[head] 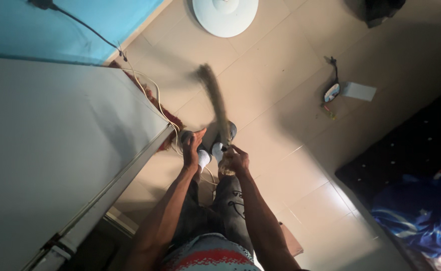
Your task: The person attaches a bundle of bristles to a handle using a plastic connector and then tests the assembly by pressing it against a small power box.
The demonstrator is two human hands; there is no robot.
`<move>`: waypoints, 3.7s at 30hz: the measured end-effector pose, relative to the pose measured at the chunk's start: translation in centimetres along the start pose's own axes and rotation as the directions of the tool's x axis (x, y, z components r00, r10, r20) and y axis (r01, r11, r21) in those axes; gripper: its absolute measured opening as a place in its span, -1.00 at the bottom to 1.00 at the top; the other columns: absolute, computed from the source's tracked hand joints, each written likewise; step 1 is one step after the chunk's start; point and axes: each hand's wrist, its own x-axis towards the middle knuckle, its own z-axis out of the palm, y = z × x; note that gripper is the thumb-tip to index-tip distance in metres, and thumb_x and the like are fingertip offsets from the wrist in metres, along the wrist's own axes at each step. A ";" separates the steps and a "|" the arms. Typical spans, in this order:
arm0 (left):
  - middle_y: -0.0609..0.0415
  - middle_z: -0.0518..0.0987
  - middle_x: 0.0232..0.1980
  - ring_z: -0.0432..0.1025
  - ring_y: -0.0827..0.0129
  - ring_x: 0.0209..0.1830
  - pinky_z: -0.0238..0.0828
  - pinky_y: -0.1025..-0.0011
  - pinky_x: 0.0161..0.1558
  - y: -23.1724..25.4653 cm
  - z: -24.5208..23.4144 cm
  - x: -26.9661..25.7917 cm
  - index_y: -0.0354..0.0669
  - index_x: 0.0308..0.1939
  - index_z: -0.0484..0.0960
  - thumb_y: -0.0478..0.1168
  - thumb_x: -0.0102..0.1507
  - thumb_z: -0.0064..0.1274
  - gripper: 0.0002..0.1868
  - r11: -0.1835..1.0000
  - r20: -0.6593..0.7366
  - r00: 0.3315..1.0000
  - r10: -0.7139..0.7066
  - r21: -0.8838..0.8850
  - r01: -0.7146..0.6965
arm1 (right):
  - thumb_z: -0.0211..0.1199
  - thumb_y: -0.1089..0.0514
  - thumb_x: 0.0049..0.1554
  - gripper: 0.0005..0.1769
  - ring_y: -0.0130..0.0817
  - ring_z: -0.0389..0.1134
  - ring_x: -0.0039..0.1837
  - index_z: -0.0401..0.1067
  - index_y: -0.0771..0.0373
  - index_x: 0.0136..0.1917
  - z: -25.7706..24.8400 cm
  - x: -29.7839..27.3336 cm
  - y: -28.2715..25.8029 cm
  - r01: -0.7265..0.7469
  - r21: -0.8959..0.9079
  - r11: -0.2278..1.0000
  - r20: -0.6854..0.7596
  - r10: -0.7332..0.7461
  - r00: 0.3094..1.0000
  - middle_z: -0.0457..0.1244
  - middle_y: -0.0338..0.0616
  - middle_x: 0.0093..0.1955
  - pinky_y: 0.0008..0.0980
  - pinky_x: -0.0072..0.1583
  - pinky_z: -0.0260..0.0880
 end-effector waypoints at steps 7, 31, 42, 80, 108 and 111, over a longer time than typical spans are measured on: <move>-0.14 0.56 0.33 0.41 0.12 0.42 0.21 0.14 0.43 0.5 -0.6 1.0 -0.34 0.21 0.54 0.23 0.46 -0.33 -0.32 0.999 -0.089 0.995 0.037 -0.033 -0.040 | 0.41 0.19 -0.01 -0.33 -0.26 0.44 -0.22 0.47 0.01 0.40 0.4 0.4 -1.1 -0.727 0.656 0.201 0.403 0.721 0.564 0.45 0.08 -0.03 -0.29 -0.23 0.50; -0.22 0.62 0.24 0.49 0.12 0.28 0.32 0.19 0.37 2.5 -11.0 10.6 -0.51 0.22 0.58 0.22 0.47 -0.24 -0.25 0.982 -0.210 0.977 0.033 -0.177 -0.071 | 0.51 -0.09 -0.11 -0.21 -0.35 0.51 -0.14 0.43 -0.09 0.39 11.9 17.0 -13.0 -0.581 0.197 0.789 0.380 0.485 0.788 0.46 0.04 -0.14 -0.30 -0.08 0.49; -0.22 0.57 0.29 0.41 0.08 0.39 0.21 0.16 0.42 2.3 -13.7 13.2 -0.44 0.24 0.52 0.18 0.46 -0.33 -0.30 0.982 -0.286 0.952 -0.109 -0.177 0.059 | 0.45 0.24 -0.12 -0.34 -0.46 0.49 -0.10 0.57 -0.07 0.28 17.3 24.1 -8.6 -0.783 0.311 0.539 0.407 0.669 0.622 0.51 -0.09 -0.05 -0.40 -0.10 0.52; -0.17 0.61 0.24 0.45 0.13 0.33 0.20 0.19 0.40 2.9 -7.6 9.2 -0.37 0.18 0.61 0.26 0.43 -0.31 -0.26 1.000 0.071 0.997 -0.015 0.024 0.014 | 0.41 0.20 0.13 -0.48 -0.31 0.25 -0.36 0.45 0.20 0.35 6.8 9.3 -6.5 -0.347 0.907 -0.237 0.402 0.731 0.551 0.26 -0.07 -0.27 -0.29 -0.46 0.25; -0.18 0.58 0.28 0.42 0.15 0.37 0.20 0.28 0.40 -4.1 0.9 -0.3 -0.43 0.21 0.54 0.18 0.44 -0.26 -0.33 0.992 0.295 0.950 -0.103 0.102 0.076 | 0.40 -0.01 0.00 -0.55 -0.40 0.49 -0.15 0.63 0.09 0.17 0.3 -5.7 -3.0 -0.778 0.556 0.293 0.229 0.846 0.482 0.47 -0.02 -0.19 -0.40 -0.05 0.48; -0.20 0.62 0.24 0.46 0.12 0.32 0.24 0.25 0.40 -5.6 2.1 -1.0 -0.44 0.19 0.57 0.18 0.45 -0.26 -0.32 0.991 0.263 0.961 -0.084 0.125 0.053 | 0.40 0.08 -0.08 -0.60 -0.45 0.51 -0.12 0.71 0.11 0.05 1.6 -6.6 0.6 -0.774 0.546 0.320 0.232 0.830 0.507 0.50 -0.15 -0.15 -0.43 -0.02 0.52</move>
